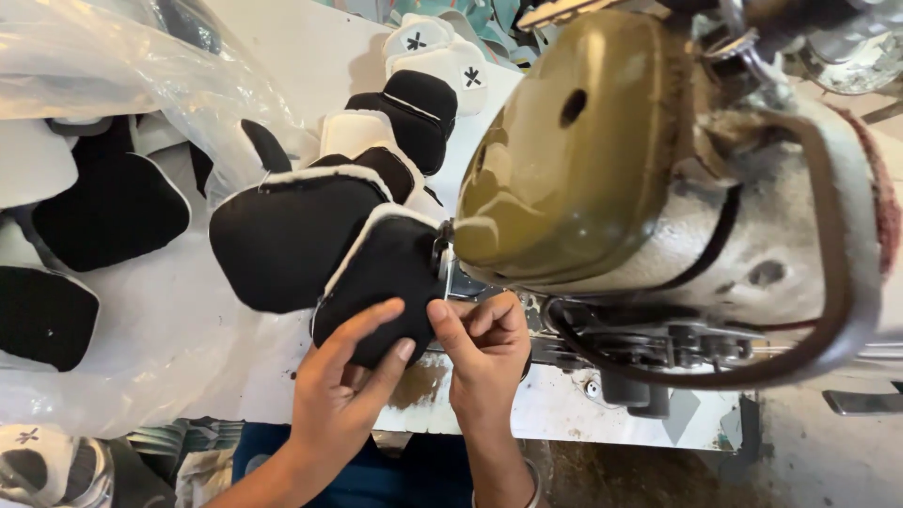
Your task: The person uses a sewing machine to stitch black and white shoe parts. They repeatedly pick up parts, align them under the needle, and sew them. The person also adjusts the thread on the machine and moves finished parts aside.
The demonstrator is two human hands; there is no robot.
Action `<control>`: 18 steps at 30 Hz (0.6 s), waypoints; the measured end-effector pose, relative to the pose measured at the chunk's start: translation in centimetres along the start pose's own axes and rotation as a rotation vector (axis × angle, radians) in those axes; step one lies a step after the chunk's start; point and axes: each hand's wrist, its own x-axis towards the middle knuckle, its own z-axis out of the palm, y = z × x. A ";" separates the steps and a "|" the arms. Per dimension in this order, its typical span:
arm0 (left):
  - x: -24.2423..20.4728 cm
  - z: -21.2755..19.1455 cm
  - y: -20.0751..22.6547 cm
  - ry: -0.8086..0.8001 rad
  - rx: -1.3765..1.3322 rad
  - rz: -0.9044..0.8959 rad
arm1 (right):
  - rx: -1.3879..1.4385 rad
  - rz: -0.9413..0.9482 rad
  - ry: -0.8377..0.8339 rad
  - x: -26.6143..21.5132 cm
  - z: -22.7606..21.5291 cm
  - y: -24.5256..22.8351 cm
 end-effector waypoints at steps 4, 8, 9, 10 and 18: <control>1.2 0.5 1.4 -0.004 -0.030 0.053 | -0.062 -0.012 0.012 -0.2 -0.5 0.2; 2.5 0.7 2.6 -0.050 -0.191 0.076 | -0.092 -0.054 -0.069 0.0 -1.1 -0.4; 2.9 0.8 2.9 -0.050 -0.194 0.078 | -0.094 -0.055 -0.070 -0.1 -2.1 -1.1; 3.2 0.7 3.2 -0.064 -0.170 0.009 | -0.329 -0.108 -0.006 -0.2 -3.1 -1.8; 7.1 -0.6 6.1 -0.100 0.112 -0.036 | -1.138 -1.274 0.713 4.0 -17.5 -13.2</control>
